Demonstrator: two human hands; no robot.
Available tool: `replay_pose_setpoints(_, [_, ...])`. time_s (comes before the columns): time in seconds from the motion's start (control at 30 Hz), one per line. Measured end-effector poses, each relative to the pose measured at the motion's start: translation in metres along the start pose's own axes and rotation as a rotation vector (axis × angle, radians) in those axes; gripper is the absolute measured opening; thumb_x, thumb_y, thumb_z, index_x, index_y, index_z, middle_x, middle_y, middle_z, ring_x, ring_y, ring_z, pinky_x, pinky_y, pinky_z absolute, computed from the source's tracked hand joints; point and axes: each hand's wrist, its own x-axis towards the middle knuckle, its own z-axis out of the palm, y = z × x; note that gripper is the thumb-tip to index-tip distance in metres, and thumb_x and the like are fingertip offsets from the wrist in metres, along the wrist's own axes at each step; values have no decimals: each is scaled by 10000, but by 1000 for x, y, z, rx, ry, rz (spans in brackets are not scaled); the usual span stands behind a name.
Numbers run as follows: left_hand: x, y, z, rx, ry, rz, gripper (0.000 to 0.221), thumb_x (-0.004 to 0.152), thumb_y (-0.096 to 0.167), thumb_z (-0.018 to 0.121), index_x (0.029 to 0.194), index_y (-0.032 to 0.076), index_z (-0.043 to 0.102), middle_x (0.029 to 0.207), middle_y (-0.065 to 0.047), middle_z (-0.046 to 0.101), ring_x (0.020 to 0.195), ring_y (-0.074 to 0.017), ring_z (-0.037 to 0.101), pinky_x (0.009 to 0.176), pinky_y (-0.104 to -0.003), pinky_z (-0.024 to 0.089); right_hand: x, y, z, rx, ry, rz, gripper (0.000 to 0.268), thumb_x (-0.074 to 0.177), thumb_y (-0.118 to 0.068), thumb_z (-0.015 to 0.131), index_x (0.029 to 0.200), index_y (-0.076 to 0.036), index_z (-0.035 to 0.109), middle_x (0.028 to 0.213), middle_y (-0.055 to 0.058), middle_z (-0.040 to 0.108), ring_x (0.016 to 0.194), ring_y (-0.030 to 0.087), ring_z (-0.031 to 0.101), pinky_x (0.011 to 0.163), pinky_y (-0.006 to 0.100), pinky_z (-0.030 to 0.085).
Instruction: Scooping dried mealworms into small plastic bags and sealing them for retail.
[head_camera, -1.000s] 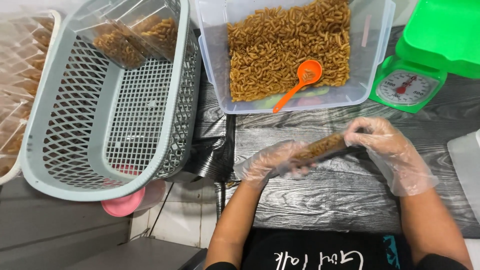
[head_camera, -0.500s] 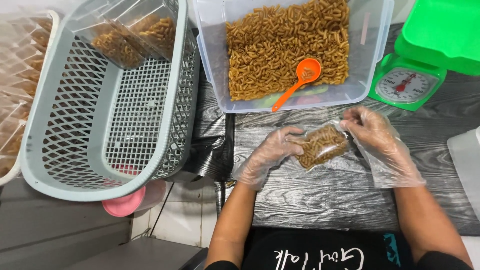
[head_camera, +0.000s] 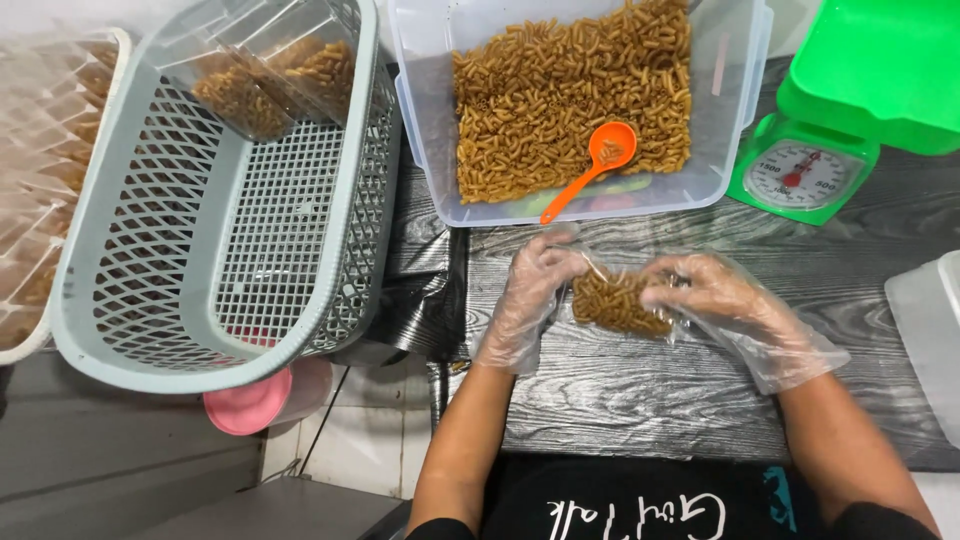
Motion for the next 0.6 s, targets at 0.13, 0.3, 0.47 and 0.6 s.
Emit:
replay_pose_setpoints(0.13, [8, -17, -6, 106, -92, 37, 620, 731, 112, 931, 1294, 81, 672, 952, -127, 761, 879, -172, 751, 833, -282, 617, 5, 20, 12, -111, -115, -88, 456, 677, -427, 937, 950, -88, 800, 812, 74, 781, 816, 236, 713, 775, 459, 583])
replay_pose_setpoints(0.3, [-44, 58, 32, 470, -283, 327, 442, 886, 233, 808, 1294, 120, 682, 1026, -138, 773, 991, -229, 755, 928, -336, 588, -10, 13, 26, -273, -127, -142, 488, 608, -372, 1006, 819, -76, 681, 663, 100, 734, 657, 230, 697, 622, 414, 545])
replay_pose_setpoints(0.47, [-60, 97, 45, 724, -365, 863, 276, 954, 265, 747, 1218, 188, 734, 975, -63, 795, 906, -196, 791, 790, -286, 630, -12, 7, 53, -220, 196, -467, 465, 617, -254, 971, 984, -99, 732, 748, 170, 766, 694, 364, 776, 586, 452, 591])
replay_pose_setpoints(0.6, [-59, 109, 30, 783, -238, 1012, 442, 902, 336, 787, 1289, 143, 696, 1176, -81, 746, 1079, -253, 745, 951, -366, 602, 1, 16, 88, 171, 231, -376, 396, 614, -174, 975, 929, -82, 751, 689, 106, 779, 614, 163, 727, 581, 328, 593])
